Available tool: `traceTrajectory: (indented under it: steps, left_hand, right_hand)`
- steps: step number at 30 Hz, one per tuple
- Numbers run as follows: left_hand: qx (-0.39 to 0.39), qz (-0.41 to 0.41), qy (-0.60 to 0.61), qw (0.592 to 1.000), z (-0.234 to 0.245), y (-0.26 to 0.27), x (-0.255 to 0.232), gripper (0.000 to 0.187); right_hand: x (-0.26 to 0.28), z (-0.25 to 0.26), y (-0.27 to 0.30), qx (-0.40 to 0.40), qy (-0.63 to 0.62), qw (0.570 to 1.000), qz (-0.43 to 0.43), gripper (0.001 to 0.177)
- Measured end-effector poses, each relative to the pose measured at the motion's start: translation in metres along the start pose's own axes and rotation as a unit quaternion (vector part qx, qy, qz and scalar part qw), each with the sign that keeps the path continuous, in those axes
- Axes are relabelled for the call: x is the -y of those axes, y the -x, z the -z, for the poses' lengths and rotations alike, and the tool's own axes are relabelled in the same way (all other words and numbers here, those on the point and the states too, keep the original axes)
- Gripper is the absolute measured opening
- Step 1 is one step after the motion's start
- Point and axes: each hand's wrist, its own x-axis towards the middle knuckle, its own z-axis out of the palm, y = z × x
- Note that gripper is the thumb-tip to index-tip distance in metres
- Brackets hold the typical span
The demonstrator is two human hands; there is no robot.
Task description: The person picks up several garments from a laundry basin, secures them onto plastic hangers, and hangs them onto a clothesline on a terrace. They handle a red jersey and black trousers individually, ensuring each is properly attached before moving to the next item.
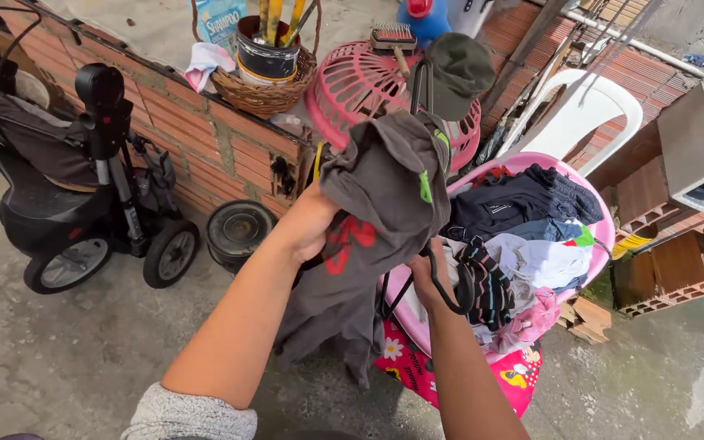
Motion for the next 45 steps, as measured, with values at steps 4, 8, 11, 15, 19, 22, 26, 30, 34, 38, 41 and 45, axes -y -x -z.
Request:
traceTrajectory:
  steps: [4, 8, 11, 15, 19, 22, 26, 30, 34, 38, 41, 45]
  left_hand:
    - [0.058, -0.053, -0.015, 0.997, 0.066, 0.037, -0.023, 0.022]
    - [-0.150, -0.145, 0.035, 0.977, 0.140, 0.087, -0.115, 0.010]
    - [-0.196, -0.195, 0.030, 0.961, 0.205, 0.121, -0.168, 0.017]
    - [-0.234, -0.228, 0.031, 0.944, 0.296, 0.148, -0.202, 0.027]
    - [-0.262, -0.225, -0.668, 0.659, 0.353, 0.157, -0.187, 0.033]
    - [-0.293, -0.204, -0.760, 0.543, 0.305, 0.160, -0.163, 0.075]
    - [-0.043, -0.096, -0.466, 0.879, 0.221, 0.173, -0.140, 0.072]
    - [-0.091, -0.177, -0.486, 0.851, 0.231, 0.159, -0.106, 0.050]
    - [-0.103, -0.113, -0.324, 0.934, 0.234, 0.135, -0.108, 0.034]
    - [-0.035, -0.055, -0.276, 0.959, 0.207, 0.114, -0.101, 0.025]
    - [-0.019, -0.060, -0.312, 0.948, 0.212, 0.114, -0.108, 0.022]
    - [-0.013, -0.088, -0.431, 0.898, 0.205, 0.137, -0.131, 0.022]
  right_hand:
    - [-0.073, -0.044, -0.012, 0.051, 0.109, 0.985, 0.122, 0.052]
    - [-0.141, -0.063, -0.026, 0.004, -0.164, 0.981, -0.101, 0.056]
    - [-0.083, -0.141, -0.029, 0.013, -0.267, 0.957, -0.114, 0.045]
    - [-0.056, -0.206, -0.025, 0.021, -0.356, 0.932, -0.065, 0.045]
    - [-0.049, -0.251, -0.017, 0.002, -0.295, 0.952, -0.076, 0.041]
    - [-0.032, -0.296, -0.010, 0.043, -0.216, 0.973, -0.061, 0.037]
    - [-0.043, -0.324, -0.003, 0.084, -0.142, 0.982, -0.088, 0.032]
    - [-0.037, -0.298, -0.002, 0.152, -0.012, 0.981, -0.117, 0.022]
    - [-0.024, -0.260, -0.010, 0.062, 0.004, 0.996, -0.056, 0.024]
    - [-0.046, -0.250, -0.011, 0.181, 0.061, 0.982, 0.003, 0.034]
    - [-0.070, -0.247, -0.008, 0.209, 0.104, 0.972, -0.028, 0.039]
    - [-0.038, -0.257, -0.022, 0.121, -0.057, 0.991, -0.023, 0.036]
